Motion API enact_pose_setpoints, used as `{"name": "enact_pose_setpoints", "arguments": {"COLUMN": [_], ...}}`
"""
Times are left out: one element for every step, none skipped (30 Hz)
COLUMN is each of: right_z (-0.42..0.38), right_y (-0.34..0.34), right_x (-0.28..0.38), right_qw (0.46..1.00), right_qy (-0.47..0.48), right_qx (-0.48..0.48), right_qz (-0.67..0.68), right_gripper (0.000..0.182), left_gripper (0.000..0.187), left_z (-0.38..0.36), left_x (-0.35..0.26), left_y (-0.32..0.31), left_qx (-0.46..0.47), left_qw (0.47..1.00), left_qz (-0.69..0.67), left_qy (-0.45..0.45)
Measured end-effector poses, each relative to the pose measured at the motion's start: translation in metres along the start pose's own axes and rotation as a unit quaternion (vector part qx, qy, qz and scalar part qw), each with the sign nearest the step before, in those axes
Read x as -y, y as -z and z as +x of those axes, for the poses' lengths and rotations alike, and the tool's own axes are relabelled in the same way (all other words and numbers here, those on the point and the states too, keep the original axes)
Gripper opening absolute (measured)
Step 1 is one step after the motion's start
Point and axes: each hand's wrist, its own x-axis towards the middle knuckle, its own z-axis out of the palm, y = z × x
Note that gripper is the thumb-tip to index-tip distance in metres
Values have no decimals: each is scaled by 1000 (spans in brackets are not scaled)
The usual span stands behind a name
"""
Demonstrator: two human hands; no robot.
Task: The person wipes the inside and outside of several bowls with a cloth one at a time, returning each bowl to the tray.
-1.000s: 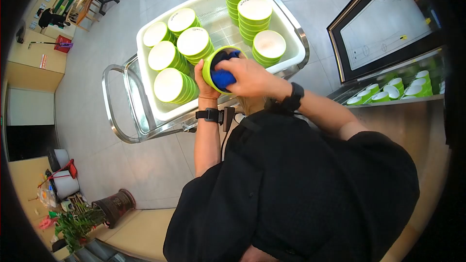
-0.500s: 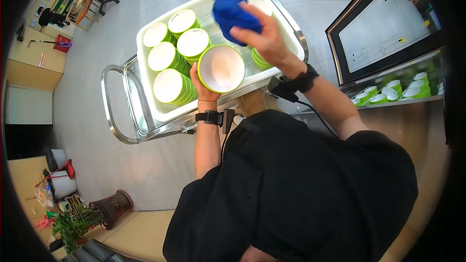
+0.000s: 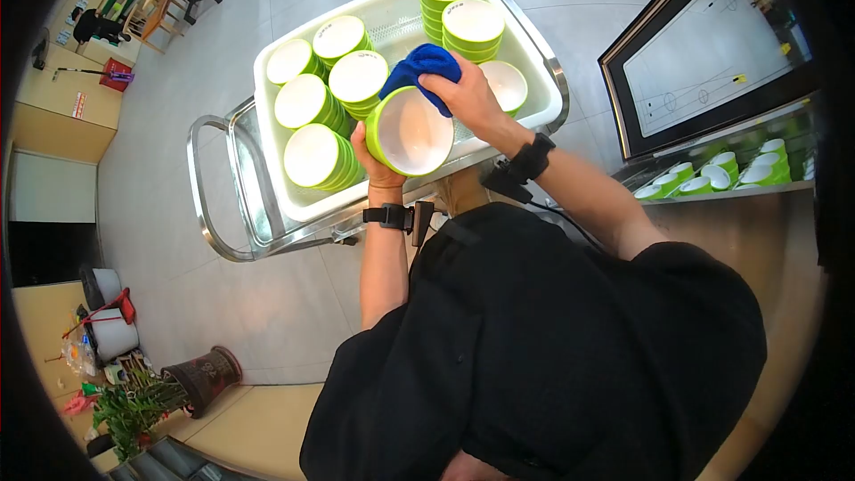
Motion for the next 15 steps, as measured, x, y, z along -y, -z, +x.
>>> {"name": "enact_pose_setpoints", "arguments": {"right_z": [-3,-6,-8,-11,-12,-13,-14,-15,-16,-19,-22,-22,-20,-15,-8], "right_y": [0,-1,-1,0,3,7,10,13,14,15,16,14,12,10,8], "right_x": [-4,-10,-17,-22,-26,-28,-29,-17,-4,15,30,39,45,42,39], "right_qw": [1000,1000,999,999,999,999,993,993,993,993,991,992,991,981,961], "right_qy": [-1,-3,-6,8,9,-35,-79,-84,-85,-40,4,51,108,180,249], "right_qx": [0,-13,-26,-38,-36,10,57,56,58,62,65,58,60,71,83], "right_qz": [0,21,43,-9,-9,27,64,59,59,89,118,99,58,-18,-94], "right_gripper": [31,30,30,26,26,25,25,24,24,24,24,25,30,34,37], "left_gripper": [65,66,67,66,66,66,65,65,65,65,65,64,63,61,61], "left_z": [-1,-1,-2,-4,-3,-2,-1,0,1,1,1,3,5,2,2], "left_x": [-1,-3,-4,-5,-5,-5,-5,-6,-8,-8,-7,-6,-7,-6,-5], "left_y": [-4,-8,-12,-19,-20,-19,-18,-17,-14,-11,-8,-5,-10,-17,-20], "left_qx": [-1,-1,-2,-10,-10,-34,-59,-59,-71,-82,-83,-80,-74,-77,-74], "left_qw": [1000,1000,999,999,999,997,993,993,993,993,993,993,993,991,991], "left_qz": [0,-25,-50,-22,-22,-50,-78,-79,-77,-75,-76,-80,-83,-106,-105], "left_qy": [0,-9,-18,-45,-47,-57,-66,-68,-57,-44,-41,-33,-25,-26,-24]}}
